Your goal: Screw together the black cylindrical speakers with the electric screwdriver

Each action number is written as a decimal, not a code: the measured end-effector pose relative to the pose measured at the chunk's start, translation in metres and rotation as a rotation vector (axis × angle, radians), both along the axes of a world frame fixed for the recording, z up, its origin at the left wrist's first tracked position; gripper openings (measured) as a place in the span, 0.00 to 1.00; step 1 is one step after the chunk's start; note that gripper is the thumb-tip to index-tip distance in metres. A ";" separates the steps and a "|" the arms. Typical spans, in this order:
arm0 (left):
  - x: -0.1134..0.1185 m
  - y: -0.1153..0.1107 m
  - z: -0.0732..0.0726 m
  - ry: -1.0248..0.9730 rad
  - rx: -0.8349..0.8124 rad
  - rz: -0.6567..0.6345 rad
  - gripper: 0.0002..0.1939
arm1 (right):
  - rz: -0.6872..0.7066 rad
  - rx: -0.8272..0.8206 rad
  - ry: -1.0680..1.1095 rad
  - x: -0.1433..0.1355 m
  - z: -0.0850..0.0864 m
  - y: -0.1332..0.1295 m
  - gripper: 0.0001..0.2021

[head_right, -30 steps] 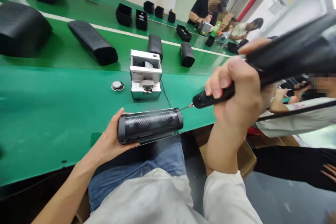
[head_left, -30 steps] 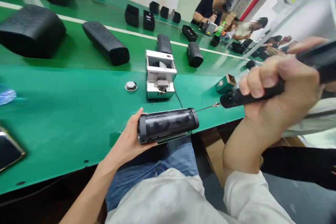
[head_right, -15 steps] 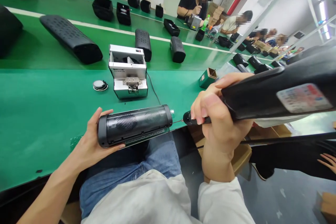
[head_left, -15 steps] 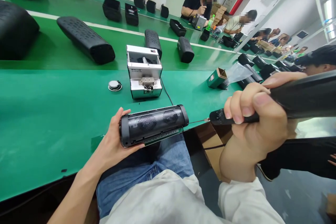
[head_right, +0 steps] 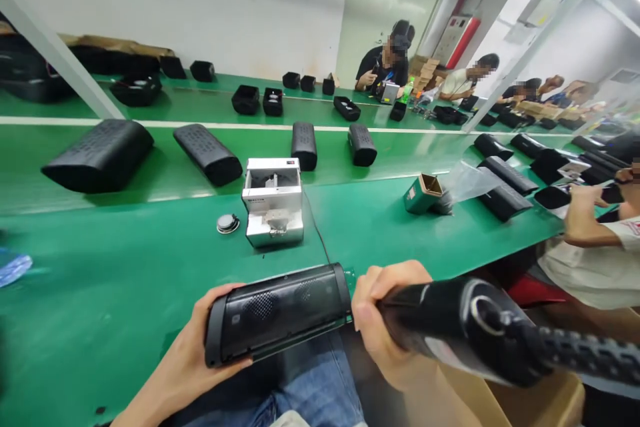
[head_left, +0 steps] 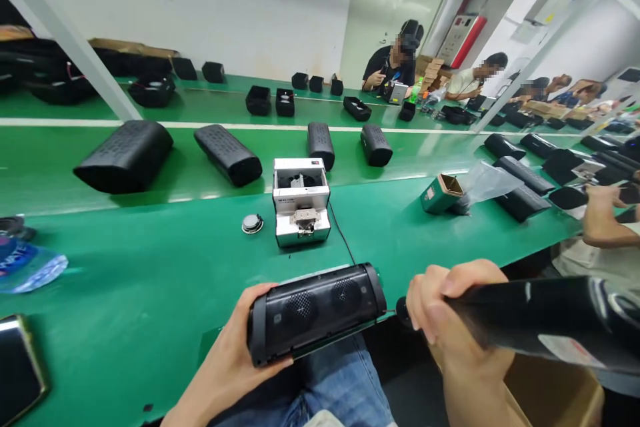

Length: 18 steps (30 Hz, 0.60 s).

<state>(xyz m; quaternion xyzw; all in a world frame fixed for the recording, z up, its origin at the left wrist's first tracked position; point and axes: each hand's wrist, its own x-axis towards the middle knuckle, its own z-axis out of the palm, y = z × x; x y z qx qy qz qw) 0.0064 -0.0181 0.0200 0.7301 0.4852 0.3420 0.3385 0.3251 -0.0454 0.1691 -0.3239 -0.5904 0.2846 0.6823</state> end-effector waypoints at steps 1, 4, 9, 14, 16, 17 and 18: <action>0.000 -0.001 0.000 -0.001 -0.007 0.017 0.46 | 0.020 0.002 -0.012 0.001 -0.002 0.000 0.10; 0.002 -0.002 -0.002 0.008 -0.043 0.070 0.45 | 0.061 -0.006 -0.013 0.003 -0.007 0.000 0.08; 0.001 -0.002 -0.007 -0.001 -0.057 0.085 0.46 | 0.065 0.016 0.069 0.007 -0.010 0.002 0.06; -0.006 0.000 -0.007 0.036 -0.041 0.045 0.55 | 0.049 -0.017 0.061 0.008 -0.012 0.007 0.05; -0.008 0.002 -0.002 0.063 -0.027 0.003 0.60 | 0.085 -0.052 0.048 0.009 -0.007 0.010 0.05; -0.009 0.003 0.001 0.078 -0.025 -0.019 0.61 | 0.114 -0.071 0.049 0.011 -0.001 0.011 0.06; -0.009 0.003 0.004 0.089 -0.028 -0.032 0.59 | 0.150 -0.080 0.054 0.016 0.007 0.011 0.06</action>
